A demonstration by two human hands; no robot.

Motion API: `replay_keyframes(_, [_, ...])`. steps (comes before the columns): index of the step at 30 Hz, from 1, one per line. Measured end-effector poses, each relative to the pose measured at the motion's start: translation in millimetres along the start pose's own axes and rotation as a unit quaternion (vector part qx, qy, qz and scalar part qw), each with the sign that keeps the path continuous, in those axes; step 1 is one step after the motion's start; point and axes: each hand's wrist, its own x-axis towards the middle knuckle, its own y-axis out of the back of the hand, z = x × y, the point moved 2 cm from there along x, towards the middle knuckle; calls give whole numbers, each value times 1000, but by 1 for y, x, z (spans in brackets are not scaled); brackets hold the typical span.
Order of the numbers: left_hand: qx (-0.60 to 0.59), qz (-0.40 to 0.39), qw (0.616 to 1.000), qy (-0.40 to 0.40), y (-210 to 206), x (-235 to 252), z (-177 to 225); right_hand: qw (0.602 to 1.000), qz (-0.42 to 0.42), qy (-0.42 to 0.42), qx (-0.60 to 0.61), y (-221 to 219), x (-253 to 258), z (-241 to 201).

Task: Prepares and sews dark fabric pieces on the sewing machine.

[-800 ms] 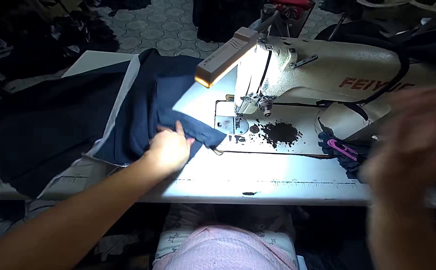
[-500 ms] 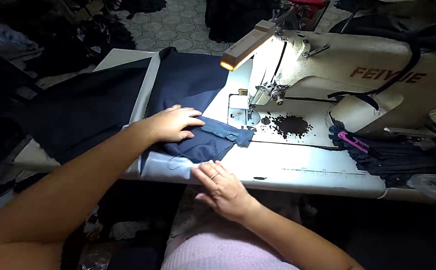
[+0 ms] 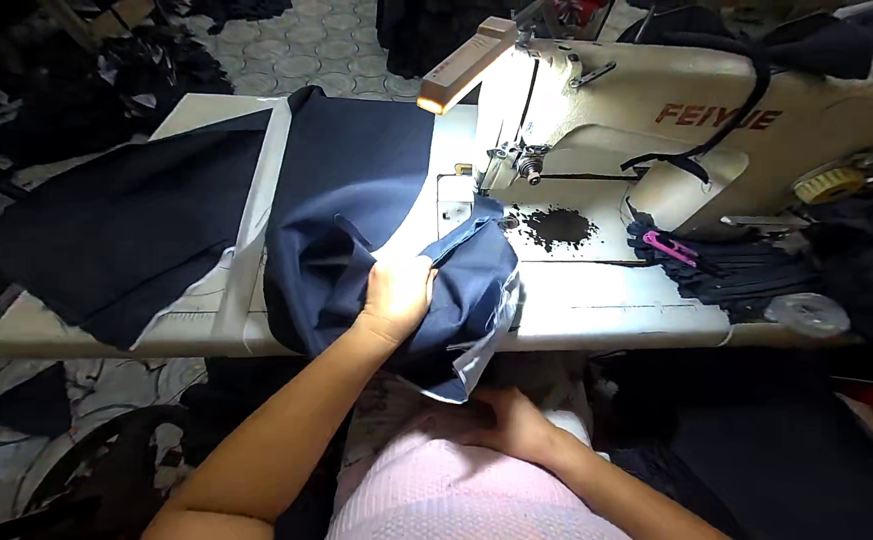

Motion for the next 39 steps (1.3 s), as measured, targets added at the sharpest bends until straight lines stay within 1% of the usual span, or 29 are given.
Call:
replay_keyframes(2, [-47,62,997,-1,-11,-2,-1,997,-41,26,62,-11,17,-15])
replay_keyframes(4, [-67,86,994,19,-12,-9,-1,990,-17,100,95,-17,28,-39])
replay_keyframes(5, [-69,93,993,28,-11,-14,-2,985,-1,111,130,-21,33,-47])
replay_keyframes(7, [-62,108,991,45,-9,-25,-4,987,7,46,153,-24,35,-52])
replay_keyframes(8, [-61,115,990,58,-8,-32,-6,992,-15,7,122,-18,32,-51])
replay_keyframes(9, [-65,126,987,73,-5,-40,-7,996,-6,5,84,-7,22,-51])
replay_keyframes(10, [-85,137,983,90,-1,-48,-6,995,40,50,78,6,8,-47])
replay_keyframes(11, [-128,140,975,116,7,-57,-3,980,91,126,121,21,-6,-39])
replay_keyframes(12, [-218,119,956,157,17,-65,4,956,94,183,208,38,-21,-29])
replay_keyframes(13, [-366,61,905,208,29,-70,16,925,87,209,305,59,-35,-19])
replay_keyframes(14, [-537,-10,808,243,40,-73,30,886,95,223,395,80,-48,-12])
replay_keyframes(15, [-651,-65,714,249,49,-75,42,852,111,228,459,101,-58,-6])
replay_keyframes(16, [-690,-91,684,218,53,-74,50,828,141,218,497,119,-65,-2])
replay_keyframes(17, [-656,-87,735,150,54,-70,53,818,185,187,512,134,-68,2])
replay_keyframes(18, [-548,-58,832,68,51,-62,49,818,243,130,505,144,-69,4])
replay_keyframes(19, [-410,-35,911,6,46,-54,41,830,290,59,472,149,-67,7])
replay_keyframes(20, [-275,-56,960,-17,40,-48,31,849,309,-7,427,150,-64,8])
replay_keyframes(21, [-166,-112,980,-7,36,-45,22,862,315,-55,393,149,-62,9])
replay_keyframes(23, [-25,-263,963,50,44,-52,17,870,333,-94,351,142,-59,10])
replay_keyframes(24, [15,-303,951,55,59,-60,21,870,347,-93,338,139,-58,11])
replay_keyframes(27, [2,-397,918,-10,95,-79,31,866,387,-92,304,133,-57,15])
replay_keyframes(28, [-11,-357,934,-30,98,-82,32,866,394,-97,294,132,-55,14])
replay_keyframes(30, [-57,-175,982,-49,88,-76,30,872,399,-99,265,132,-51,12])
replay_keyframes(31, [-81,-81,992,-59,76,-68,29,878,397,-94,251,131,-49,10])
replay_keyframes(32, [-91,-24,993,-76,63,-59,28,883,393,-84,244,130,-47,7])
replay_keyframes(33, [-93,-25,991,-90,50,-53,27,890,382,-67,242,129,-47,4])
replay_keyframes(36, [-67,-178,977,-94,23,-52,36,906,333,-14,262,134,-55,-5])
replay_keyframes(37, [-38,-160,981,-101,24,-57,43,904,323,-11,278,138,-59,-9])
replay_keyframes(39, [-46,-42,990,-124,30,-60,52,901,326,-16,287,149,-68,-11])
